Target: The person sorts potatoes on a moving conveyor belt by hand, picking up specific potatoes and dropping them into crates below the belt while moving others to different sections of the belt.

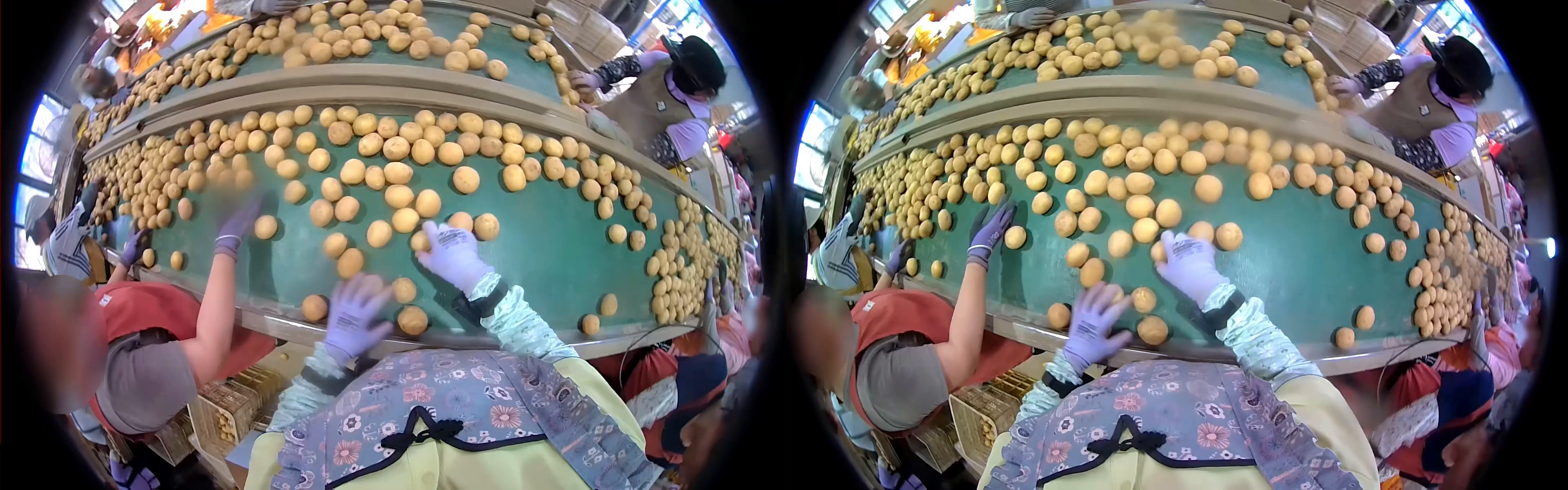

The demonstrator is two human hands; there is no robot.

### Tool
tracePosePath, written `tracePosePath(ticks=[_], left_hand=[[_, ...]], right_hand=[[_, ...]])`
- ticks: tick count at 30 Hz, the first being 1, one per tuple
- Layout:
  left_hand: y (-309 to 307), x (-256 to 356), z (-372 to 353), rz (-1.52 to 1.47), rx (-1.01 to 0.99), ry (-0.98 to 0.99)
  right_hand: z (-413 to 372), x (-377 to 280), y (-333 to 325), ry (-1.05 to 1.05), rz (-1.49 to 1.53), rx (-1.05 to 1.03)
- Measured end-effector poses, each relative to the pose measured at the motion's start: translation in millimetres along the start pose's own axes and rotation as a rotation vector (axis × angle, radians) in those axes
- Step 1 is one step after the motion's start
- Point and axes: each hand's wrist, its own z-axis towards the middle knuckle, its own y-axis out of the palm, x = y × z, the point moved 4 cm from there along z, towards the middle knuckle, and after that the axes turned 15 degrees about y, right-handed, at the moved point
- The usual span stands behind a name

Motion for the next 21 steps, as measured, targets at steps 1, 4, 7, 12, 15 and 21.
tracePosePath(ticks=[1,4,7,12,15,21], left_hand=[[-4.0,-23.3,-9.0,0.05,0.011,-0.069],[-45.9,-82.2,-39.2,0.242,0.135,-0.231],[-78.1,-112.0,-61.8,0.296,0.255,-0.383],[-61.1,-48.0,-5.7,-1.023,0.308,-0.632],[-63.0,-46.2,-10.1,-1.317,0.184,-0.747],[-80.7,-130.0,-137.1,-0.897,0.525,-0.623]], right_hand=[[-13.7,-3.1,-7.2,0.006,0.105,-0.051],[-38.7,6.8,-16.3,0.019,0.647,-0.304],[-59.9,4.8,-9.7,0.136,1.249,-0.637],[-82.1,-88.4,-12.9,-0.121,1.315,-0.609],[-68.3,-76.6,-19.0,-0.18,1.045,-0.286],[-22.8,51.4,0.3,0.339,0.221,0.88]])
